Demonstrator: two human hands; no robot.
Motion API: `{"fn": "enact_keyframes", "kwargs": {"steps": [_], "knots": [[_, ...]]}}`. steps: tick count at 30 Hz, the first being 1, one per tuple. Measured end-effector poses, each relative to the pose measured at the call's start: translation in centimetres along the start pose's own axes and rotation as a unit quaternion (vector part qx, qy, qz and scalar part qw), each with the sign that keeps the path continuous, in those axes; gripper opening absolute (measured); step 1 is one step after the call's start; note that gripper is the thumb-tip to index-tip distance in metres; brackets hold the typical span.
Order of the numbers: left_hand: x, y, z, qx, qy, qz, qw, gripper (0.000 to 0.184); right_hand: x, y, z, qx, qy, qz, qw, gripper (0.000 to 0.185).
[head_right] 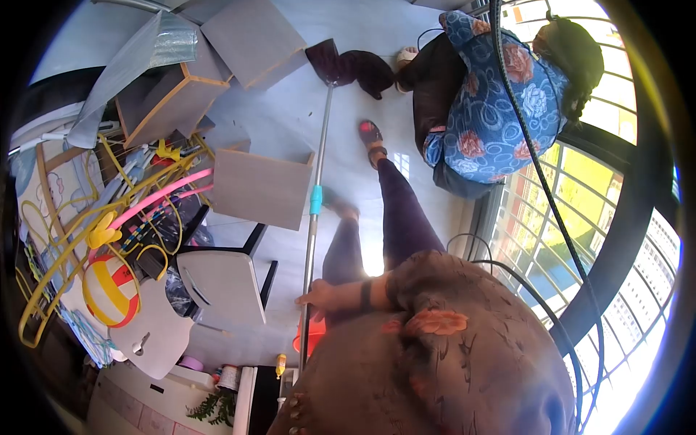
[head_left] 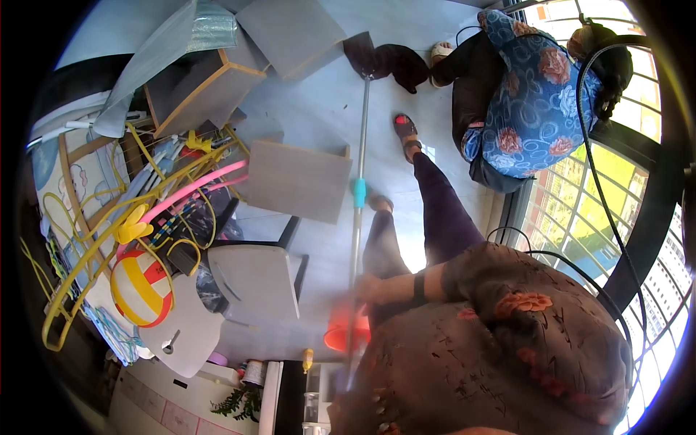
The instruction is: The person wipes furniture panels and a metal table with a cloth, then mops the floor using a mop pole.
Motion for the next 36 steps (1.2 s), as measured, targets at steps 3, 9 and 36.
{"fn": "enact_keyframes", "kwargs": {"steps": [3,9,36], "knots": [[1.5,-0.7,2.0,-0.007,-0.034,0.015,0.999,0.019,0.3,-0.1,-0.1,0.147,-0.041,-0.204,0.967,0.039],[-1.2,-1.0,-1.5,-0.038,0.037,0.01,0.999,0.017,4.8,-3.1,1.4,0.059,0.041,-0.169,0.983,0.037],[-10.7,4.9,-13.1,0.026,0.071,0.081,0.994,0.023,9.5,-14.7,-1.4,-0.179,-0.038,-0.108,0.977,0.043]]}}
Point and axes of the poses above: each hand's wrist, its own z-axis away from the middle knuckle, its own y-axis out of the palm, x = y × z, the point moved 1 cm from there along -z, towards the middle knuckle, and after that the axes turned 8 degrees about -x, right-handed, at the moved point
